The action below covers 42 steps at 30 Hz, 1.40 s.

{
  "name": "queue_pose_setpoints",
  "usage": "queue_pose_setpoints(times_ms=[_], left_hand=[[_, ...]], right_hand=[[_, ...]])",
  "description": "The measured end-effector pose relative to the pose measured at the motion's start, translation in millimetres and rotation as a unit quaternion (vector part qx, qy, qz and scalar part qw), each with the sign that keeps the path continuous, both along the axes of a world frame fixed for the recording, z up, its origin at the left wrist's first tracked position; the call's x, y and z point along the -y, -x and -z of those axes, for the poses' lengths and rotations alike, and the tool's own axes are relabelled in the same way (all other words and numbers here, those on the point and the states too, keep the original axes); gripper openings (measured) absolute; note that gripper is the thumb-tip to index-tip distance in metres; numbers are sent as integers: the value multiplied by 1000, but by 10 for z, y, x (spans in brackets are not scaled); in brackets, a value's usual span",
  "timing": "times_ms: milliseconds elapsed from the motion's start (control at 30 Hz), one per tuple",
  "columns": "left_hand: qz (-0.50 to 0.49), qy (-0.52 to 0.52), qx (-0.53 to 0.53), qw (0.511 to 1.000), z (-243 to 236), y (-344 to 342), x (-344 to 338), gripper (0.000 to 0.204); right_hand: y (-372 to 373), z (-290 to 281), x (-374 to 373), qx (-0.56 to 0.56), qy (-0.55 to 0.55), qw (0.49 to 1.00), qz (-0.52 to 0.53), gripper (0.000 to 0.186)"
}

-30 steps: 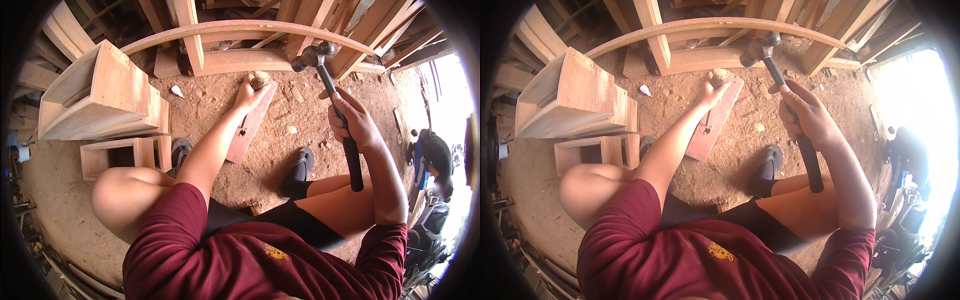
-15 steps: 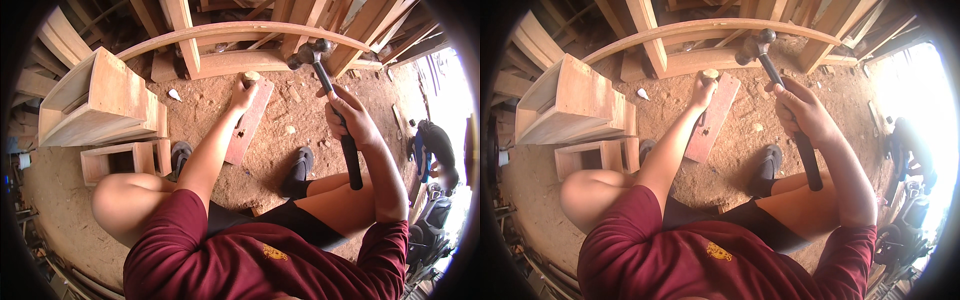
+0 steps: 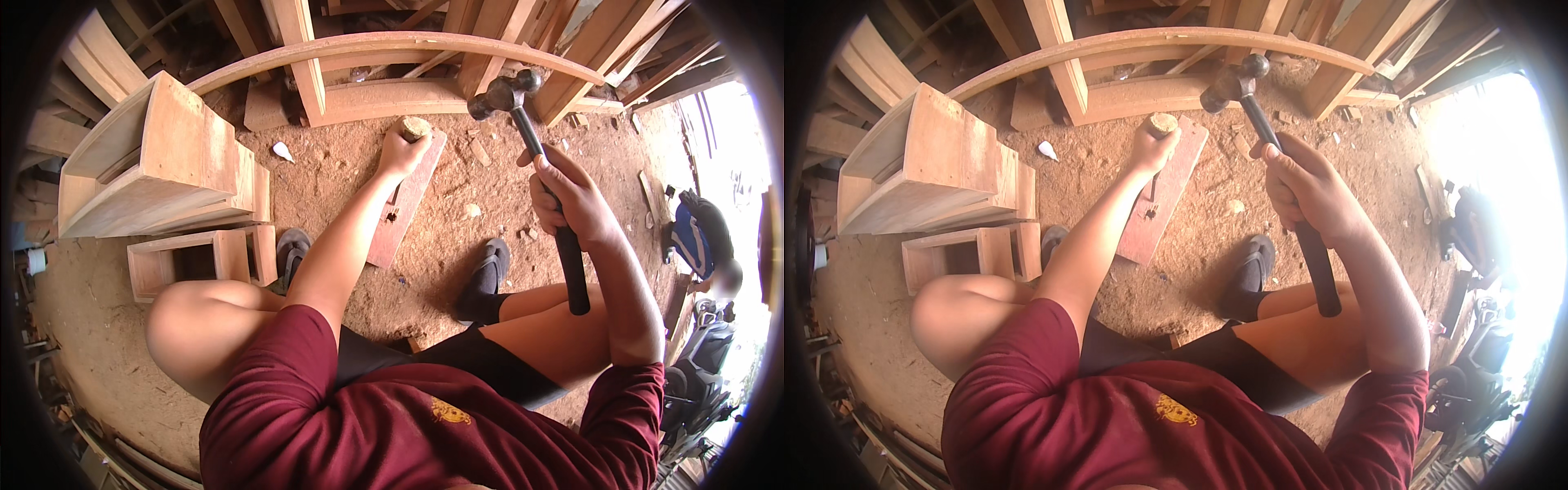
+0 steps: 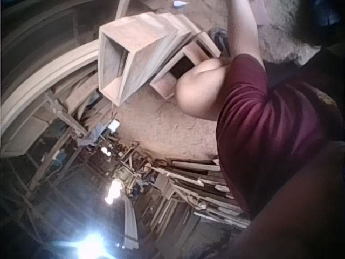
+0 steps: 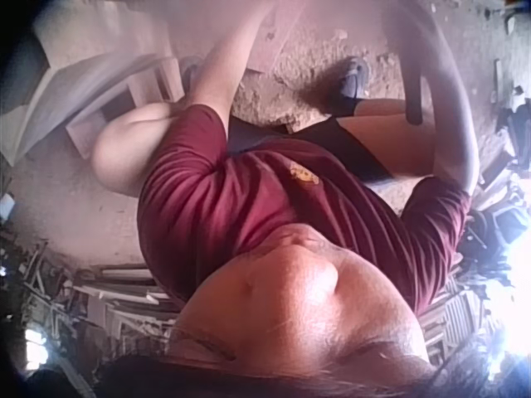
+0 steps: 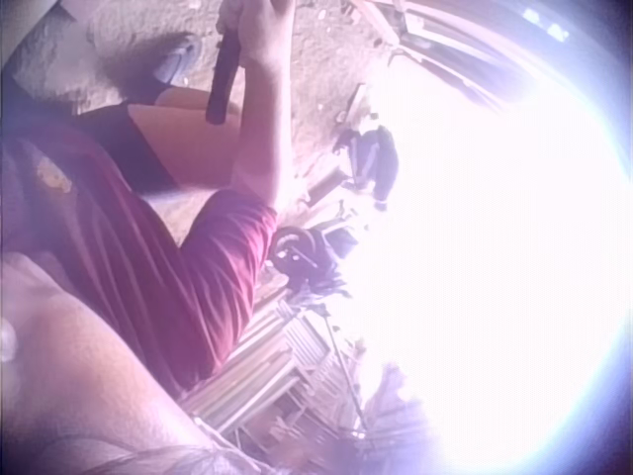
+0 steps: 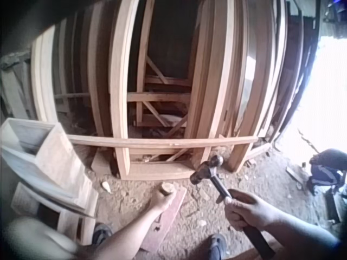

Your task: The person sits on the floor in a workshop and uses a hammer and chisel to carve a rectangular recess into a small wooden block. They repeatedly strike the chisel to remove wood chips and deepen the cut.

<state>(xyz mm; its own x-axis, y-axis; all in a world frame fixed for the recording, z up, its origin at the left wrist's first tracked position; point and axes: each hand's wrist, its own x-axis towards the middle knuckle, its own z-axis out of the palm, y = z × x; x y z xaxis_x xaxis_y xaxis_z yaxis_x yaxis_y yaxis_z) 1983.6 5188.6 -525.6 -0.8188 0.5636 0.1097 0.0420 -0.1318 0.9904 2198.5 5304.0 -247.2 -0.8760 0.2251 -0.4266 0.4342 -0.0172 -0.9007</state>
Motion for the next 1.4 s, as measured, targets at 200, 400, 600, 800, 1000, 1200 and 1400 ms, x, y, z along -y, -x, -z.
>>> queue_pose_setpoints(times_ms=[200, 400, 600, 800, 1000, 1200, 1400], left_hand=[[20, 40, -9, 999, -101, -63, 59, 14], [45, 10, -61, 997, -157, -189, -22, 14], [25, 27, -58, 998, -125, -171, -46, 14], [48, 31, 12, 998, -101, -63, -12, 12], [-1, 14, -48, 999, -93, -121, 11, 12], [13, 30, -23, 999, -196, -225, 3, 11], [-3, 41, -45, 998, -136, -219, 49, 9]], right_hand=[[52, 182, -47, -19, -28, 999, -8, 23], [390, 536, -75, 49, -257, 963, -62, 26], [750, 753, -79, -136, -250, 958, -23, 58], [900, 899, 56, 43, -409, 897, -162, 44], [922, 776, 22, -85, -393, 915, -34, 50], [882, 788, 284, -38, -425, 894, -138, 45], [811, 816, 190, -125, -416, 898, -64, 51]])
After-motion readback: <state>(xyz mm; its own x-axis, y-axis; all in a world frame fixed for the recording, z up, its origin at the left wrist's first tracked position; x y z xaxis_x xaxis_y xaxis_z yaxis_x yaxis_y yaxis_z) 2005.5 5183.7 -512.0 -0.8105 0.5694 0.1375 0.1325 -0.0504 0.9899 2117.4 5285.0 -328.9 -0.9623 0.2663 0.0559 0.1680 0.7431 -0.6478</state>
